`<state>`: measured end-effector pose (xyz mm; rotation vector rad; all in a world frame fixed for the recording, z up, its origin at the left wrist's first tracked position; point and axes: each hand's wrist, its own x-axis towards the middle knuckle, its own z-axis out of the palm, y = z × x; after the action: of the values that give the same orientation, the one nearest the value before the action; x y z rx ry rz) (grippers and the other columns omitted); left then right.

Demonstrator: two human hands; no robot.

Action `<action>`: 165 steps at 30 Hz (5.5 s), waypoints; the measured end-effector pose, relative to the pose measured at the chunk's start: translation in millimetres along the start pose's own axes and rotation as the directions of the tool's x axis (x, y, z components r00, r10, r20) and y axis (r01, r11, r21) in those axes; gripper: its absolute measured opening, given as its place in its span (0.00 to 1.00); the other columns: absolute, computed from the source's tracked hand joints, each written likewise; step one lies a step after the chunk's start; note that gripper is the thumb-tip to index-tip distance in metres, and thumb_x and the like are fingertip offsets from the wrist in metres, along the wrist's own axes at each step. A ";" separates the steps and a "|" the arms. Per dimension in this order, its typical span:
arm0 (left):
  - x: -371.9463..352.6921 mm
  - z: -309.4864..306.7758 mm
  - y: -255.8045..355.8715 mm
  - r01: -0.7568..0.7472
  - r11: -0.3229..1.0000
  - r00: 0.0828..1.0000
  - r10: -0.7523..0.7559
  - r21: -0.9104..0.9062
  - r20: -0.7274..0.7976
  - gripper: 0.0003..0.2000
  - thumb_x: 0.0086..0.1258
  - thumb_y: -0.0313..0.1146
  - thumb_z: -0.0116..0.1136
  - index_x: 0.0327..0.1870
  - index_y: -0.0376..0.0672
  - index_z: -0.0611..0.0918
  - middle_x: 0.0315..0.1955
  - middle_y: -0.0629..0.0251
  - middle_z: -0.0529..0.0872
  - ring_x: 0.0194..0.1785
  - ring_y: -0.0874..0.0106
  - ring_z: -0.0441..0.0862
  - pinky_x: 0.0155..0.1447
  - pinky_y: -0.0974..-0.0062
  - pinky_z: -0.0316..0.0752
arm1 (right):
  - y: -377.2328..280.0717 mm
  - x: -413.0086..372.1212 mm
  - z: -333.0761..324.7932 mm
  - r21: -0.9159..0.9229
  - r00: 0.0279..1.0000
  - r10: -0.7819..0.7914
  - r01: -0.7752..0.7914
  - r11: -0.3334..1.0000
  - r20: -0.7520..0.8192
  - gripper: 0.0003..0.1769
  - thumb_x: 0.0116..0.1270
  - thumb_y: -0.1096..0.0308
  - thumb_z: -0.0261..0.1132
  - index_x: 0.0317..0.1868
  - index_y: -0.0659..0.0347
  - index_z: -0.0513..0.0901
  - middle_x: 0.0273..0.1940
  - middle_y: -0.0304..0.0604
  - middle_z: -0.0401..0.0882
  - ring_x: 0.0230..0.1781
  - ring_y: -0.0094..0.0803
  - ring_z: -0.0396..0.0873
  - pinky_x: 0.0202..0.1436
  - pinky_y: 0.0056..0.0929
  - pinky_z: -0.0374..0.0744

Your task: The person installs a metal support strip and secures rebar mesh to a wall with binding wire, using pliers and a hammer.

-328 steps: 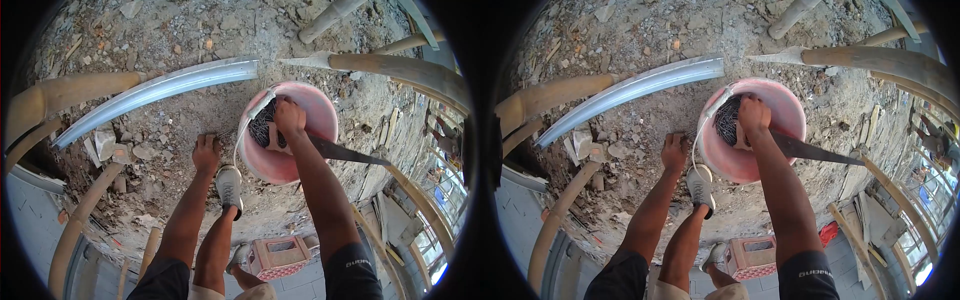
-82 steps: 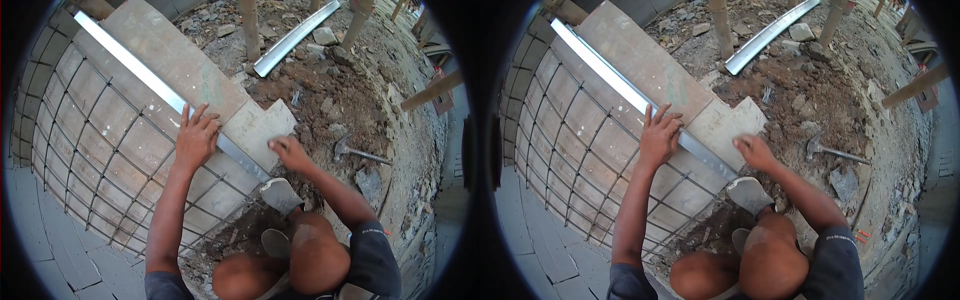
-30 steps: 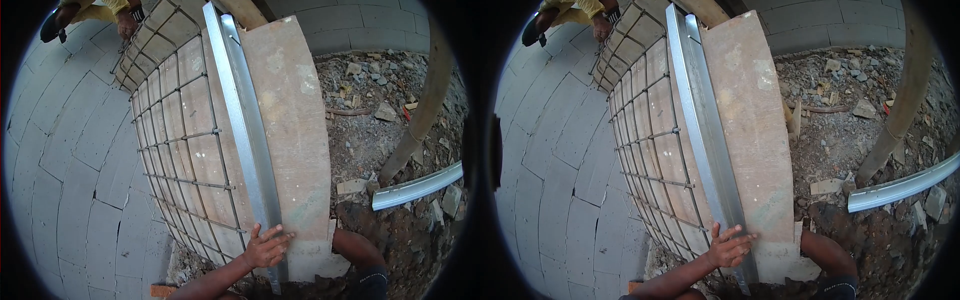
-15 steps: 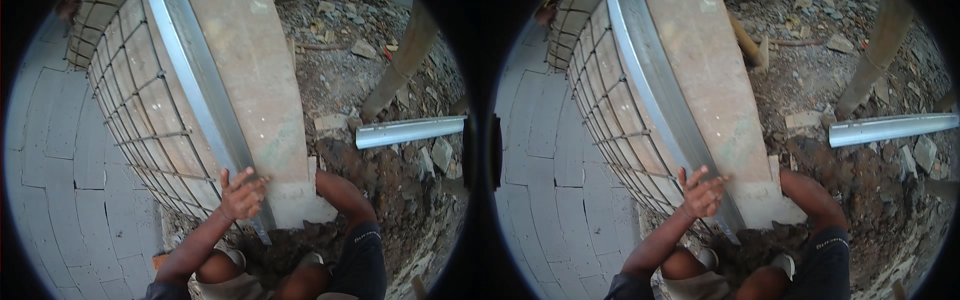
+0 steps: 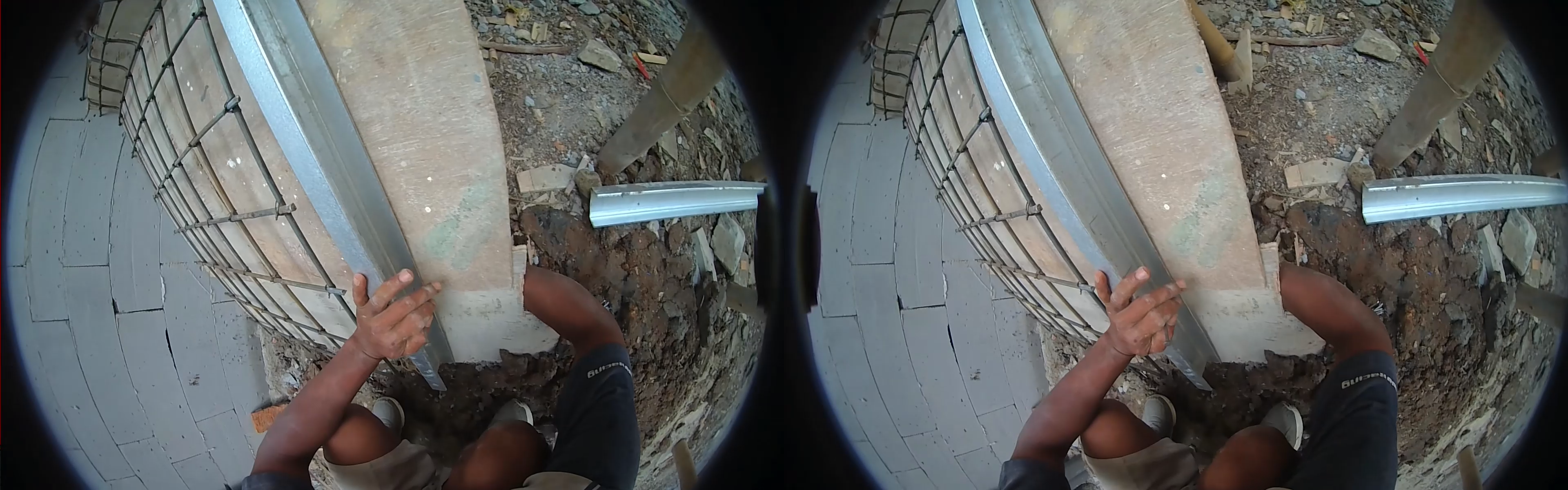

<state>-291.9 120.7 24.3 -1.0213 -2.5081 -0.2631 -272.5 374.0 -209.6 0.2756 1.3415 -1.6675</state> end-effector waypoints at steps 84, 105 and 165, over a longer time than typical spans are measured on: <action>-80.0 65.2 137.7 0.862 0.504 0.503 -0.830 0.060 -0.240 0.15 0.59 0.34 0.72 0.47 0.63 0.90 0.60 0.35 0.74 0.54 0.45 0.83 0.46 0.62 0.83 | -8.9 80.7 -75.0 -0.401 0.917 -0.350 0.398 0.825 0.189 0.20 0.68 0.62 0.64 0.55 0.67 0.81 0.48 0.43 0.84 0.42 0.31 0.81 0.48 0.32 0.80; -80.6 64.8 137.8 0.849 0.525 0.498 -0.834 -0.065 -0.237 0.21 0.50 0.32 0.74 0.48 0.62 0.89 0.57 0.35 0.76 0.52 0.45 0.82 0.49 0.61 0.81 | -51.2 99.4 -87.0 -0.392 0.804 -0.573 0.584 0.711 0.160 0.19 0.69 0.62 0.63 0.55 0.67 0.81 0.47 0.43 0.84 0.41 0.30 0.81 0.48 0.31 0.80; -56.5 -86.2 -63.1 -0.111 0.712 0.976 -0.054 -0.693 -0.211 0.12 0.60 0.22 0.68 0.46 0.39 0.87 0.35 0.59 0.85 0.37 0.64 0.84 0.39 0.70 0.78 | -140.4 -122.8 222.2 -0.915 0.593 -0.704 -0.167 0.366 -0.390 0.39 0.58 0.25 0.61 0.33 0.60 0.85 0.28 0.54 0.82 0.33 0.54 0.82 0.38 0.47 0.78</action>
<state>-273.3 12.7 75.2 -1.2056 -2.1926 -1.3355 -234.3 241.8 45.8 0.0210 2.9599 -0.7319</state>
